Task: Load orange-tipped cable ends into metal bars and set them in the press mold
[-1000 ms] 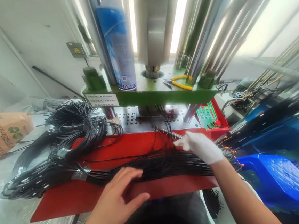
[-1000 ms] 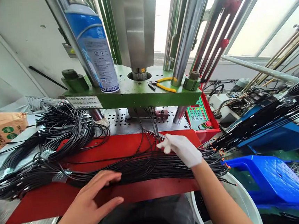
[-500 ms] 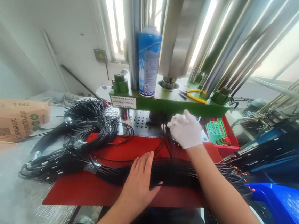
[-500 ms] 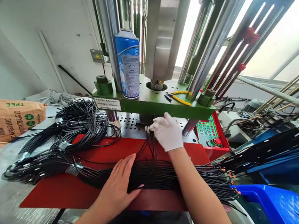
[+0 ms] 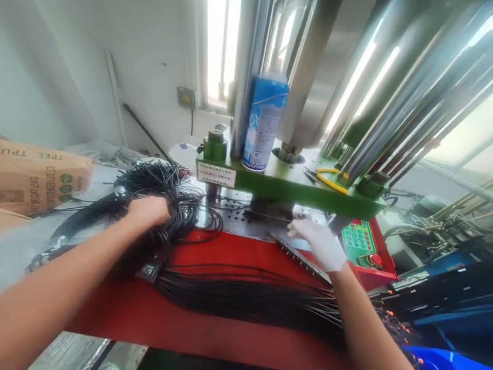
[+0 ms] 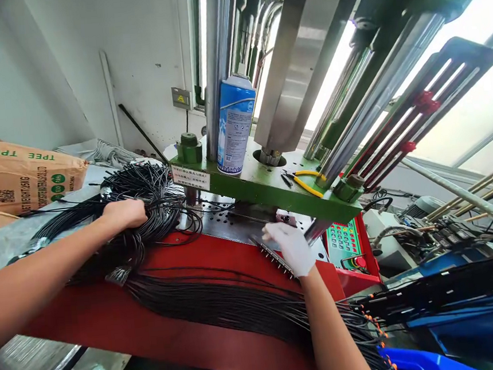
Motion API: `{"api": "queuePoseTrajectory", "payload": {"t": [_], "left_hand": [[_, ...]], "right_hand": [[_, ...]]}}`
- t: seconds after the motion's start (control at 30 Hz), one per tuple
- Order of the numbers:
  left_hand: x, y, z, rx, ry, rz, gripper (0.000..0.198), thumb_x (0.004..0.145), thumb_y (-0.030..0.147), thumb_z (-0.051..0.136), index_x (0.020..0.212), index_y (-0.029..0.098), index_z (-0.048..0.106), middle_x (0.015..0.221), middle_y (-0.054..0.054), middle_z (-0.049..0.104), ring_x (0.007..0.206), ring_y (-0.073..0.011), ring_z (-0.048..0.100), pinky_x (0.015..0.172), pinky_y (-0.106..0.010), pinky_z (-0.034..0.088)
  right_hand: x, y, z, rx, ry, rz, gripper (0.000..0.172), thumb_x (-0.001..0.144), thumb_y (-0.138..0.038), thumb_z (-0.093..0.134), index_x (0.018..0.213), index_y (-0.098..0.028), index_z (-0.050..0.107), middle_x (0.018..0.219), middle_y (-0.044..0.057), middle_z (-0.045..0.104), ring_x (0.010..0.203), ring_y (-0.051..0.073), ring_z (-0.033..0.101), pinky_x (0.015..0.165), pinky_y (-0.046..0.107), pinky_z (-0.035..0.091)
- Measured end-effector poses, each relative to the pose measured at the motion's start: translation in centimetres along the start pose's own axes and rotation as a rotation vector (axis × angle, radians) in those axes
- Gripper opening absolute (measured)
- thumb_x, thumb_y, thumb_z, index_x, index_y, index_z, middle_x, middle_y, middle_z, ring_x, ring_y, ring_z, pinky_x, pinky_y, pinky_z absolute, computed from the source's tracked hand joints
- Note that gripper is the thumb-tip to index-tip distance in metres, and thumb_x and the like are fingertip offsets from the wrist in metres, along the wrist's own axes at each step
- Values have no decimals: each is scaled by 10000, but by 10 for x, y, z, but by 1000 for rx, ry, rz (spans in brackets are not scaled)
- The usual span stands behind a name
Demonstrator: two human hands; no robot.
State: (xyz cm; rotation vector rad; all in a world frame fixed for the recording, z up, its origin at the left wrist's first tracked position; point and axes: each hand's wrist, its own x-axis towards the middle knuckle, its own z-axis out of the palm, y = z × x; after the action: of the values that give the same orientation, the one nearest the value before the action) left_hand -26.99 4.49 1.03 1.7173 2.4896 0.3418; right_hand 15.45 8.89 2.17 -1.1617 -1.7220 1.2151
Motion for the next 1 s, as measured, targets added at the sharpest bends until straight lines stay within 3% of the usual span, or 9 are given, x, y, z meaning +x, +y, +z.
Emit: {"api": "queuePoseTrajectory", "payload": {"t": [0.1,0.23,0.37,0.47,0.67,0.8,0.93,1.0], "left_hand": [[11,-24,13,53,-31,-95,451,742,448,551,855,20,638,816,-195,642,830,-366,605,733,-468,452],[26,-39,21,29,-58,-27,534,707,457,608,1098,94,595,1081,-146,623,1030,-323,542,878,-405,407],[35,-50,22,-42,-184,-57,510,677,519,616,942,85,661,821,-83,685,816,-242,621,746,-296,466],[34,-52,23,-62,-221,-84,485,620,536,640,860,116,683,716,-62,690,719,-239,645,671,-283,485],[14,-49,10,-93,-175,-37,814,584,636,631,1215,126,565,1150,-145,649,1015,-264,622,847,-281,479],[-15,-35,-10,-95,-77,8,912,681,700,523,1358,101,403,1339,-165,504,1193,-268,503,1000,-314,380],[-58,8,-28,-216,200,195,709,759,620,539,1278,140,491,1296,-118,532,1176,-253,495,1023,-344,360],[-79,33,-28,-368,114,273,579,812,571,513,1230,170,528,1198,-78,603,1033,-208,580,927,-303,440]], "right_hand": [[-9,30,7,-418,25,60,355,773,-456,582,954,-169,686,984,87,685,933,239,616,870,343,443],[-16,58,11,-838,53,50,465,745,-442,620,1130,-180,633,1128,104,618,1041,255,575,916,324,411],[-21,66,9,-926,-16,75,440,773,-470,591,1127,-212,630,1056,92,620,980,242,589,818,305,437],[-22,67,5,-932,-29,52,399,793,-456,575,1118,-232,628,1029,78,619,954,236,590,801,310,428],[-21,67,-1,-992,-101,69,296,818,-465,553,948,-221,662,930,73,622,854,234,605,728,315,416],[-25,67,-1,-1064,-168,-2,324,853,-459,518,1038,-225,645,943,86,614,871,245,598,719,320,405],[-28,64,3,-1086,-193,-41,351,920,-439,400,1094,-245,635,934,90,610,845,244,589,704,328,395],[-28,60,5,-1047,-203,-35,372,951,-395,329,1014,-254,667,905,80,617,849,229,586,736,324,390]]}}
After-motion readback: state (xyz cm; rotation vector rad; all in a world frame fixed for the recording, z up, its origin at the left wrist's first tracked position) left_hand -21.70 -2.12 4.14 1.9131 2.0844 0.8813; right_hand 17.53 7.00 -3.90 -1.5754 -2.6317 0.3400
